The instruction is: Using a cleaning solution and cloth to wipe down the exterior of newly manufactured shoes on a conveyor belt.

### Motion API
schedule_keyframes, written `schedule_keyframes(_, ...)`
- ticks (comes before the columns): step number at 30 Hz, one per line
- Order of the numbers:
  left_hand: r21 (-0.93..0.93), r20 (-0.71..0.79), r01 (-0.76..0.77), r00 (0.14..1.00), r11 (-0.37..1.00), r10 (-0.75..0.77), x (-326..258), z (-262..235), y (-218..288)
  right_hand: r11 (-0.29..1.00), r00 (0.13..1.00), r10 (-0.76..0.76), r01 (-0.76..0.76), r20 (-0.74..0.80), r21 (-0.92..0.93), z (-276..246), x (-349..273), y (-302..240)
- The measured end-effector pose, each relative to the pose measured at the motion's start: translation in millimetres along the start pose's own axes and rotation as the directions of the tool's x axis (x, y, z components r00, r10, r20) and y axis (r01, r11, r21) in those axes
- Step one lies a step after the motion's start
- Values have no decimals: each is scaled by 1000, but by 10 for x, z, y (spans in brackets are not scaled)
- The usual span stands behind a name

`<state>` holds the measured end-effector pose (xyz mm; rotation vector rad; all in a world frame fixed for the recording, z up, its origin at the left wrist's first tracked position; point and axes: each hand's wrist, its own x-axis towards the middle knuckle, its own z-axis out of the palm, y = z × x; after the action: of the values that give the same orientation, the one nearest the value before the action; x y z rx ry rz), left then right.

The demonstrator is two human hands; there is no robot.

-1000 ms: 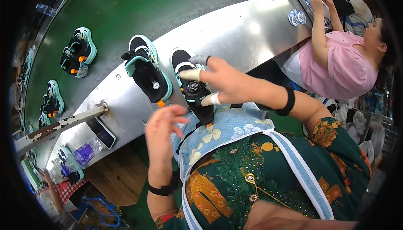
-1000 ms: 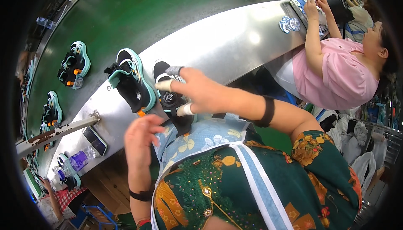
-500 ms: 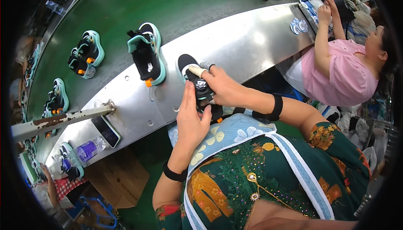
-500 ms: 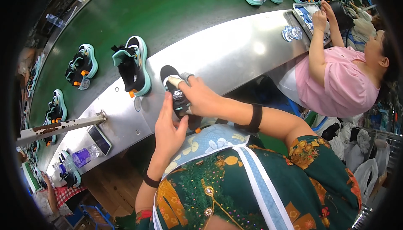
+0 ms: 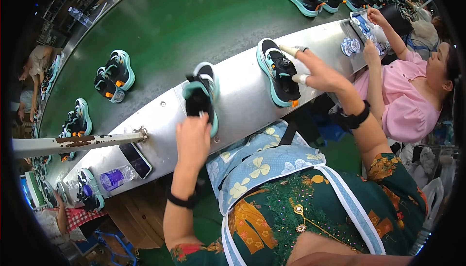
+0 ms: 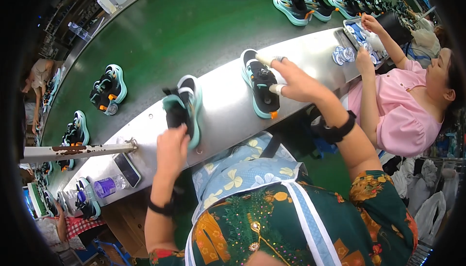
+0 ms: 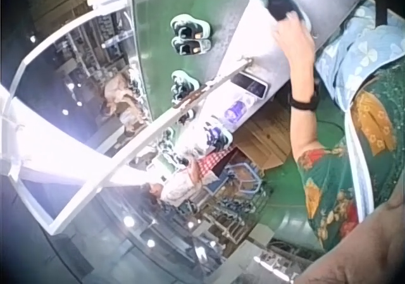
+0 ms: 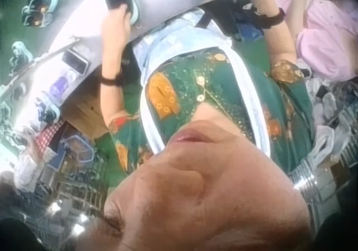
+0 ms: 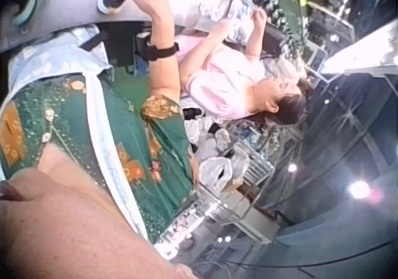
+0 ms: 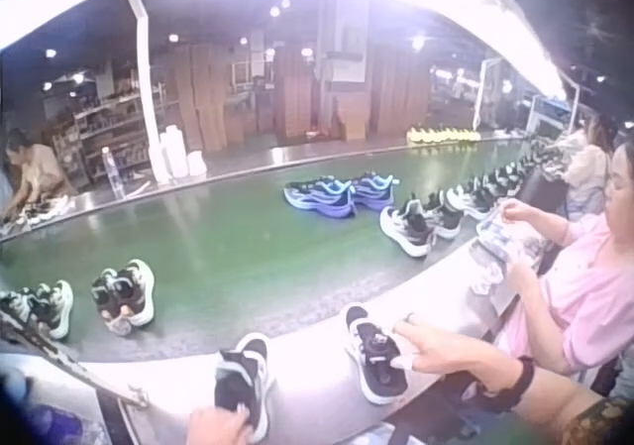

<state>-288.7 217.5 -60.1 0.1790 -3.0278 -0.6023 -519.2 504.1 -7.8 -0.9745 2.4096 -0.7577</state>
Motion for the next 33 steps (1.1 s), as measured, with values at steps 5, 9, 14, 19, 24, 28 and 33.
schedule_keyframes(5, -353, 11, -88, 995, 931, 99, -536, -132, 262, 885, 932, -357, 317, 58, 341, 247, 213, -411)
schedule_keyframes(9, -592, -84, 349, 870, 726, -487, -334, -138, 443, 905, 836, -362, 209, 413, 370, 594, 461, -792)
schedule_keyframes(14, -471, -38, 327, 921, 820, -389, -230, 174, 360, 868, 717, -496, 414, 491, 273, 803, 497, -757)
schedule_keyframes(19, -393, -95, 306, 924, 867, -370, -162, 319, 384, 880, 809, -468, 463, 356, 105, 1032, 439, -841)
schedule_keyframes(24, -639, -111, 368, 825, 676, -553, -130, 496, 364, 790, 711, -537, 612, 454, -24, 889, 249, -846)
schedule_keyframes(28, -743, -87, 410, 725, 529, -683, -216, 417, 479, 820, 763, -480, 565, 433, -87, 975, 317, -880)
schedule_keyframes(33, -862, 271, 466, 755, 199, -597, -365, -98, 633, 865, 733, -472, 493, 491, 95, 897, 315, -810)
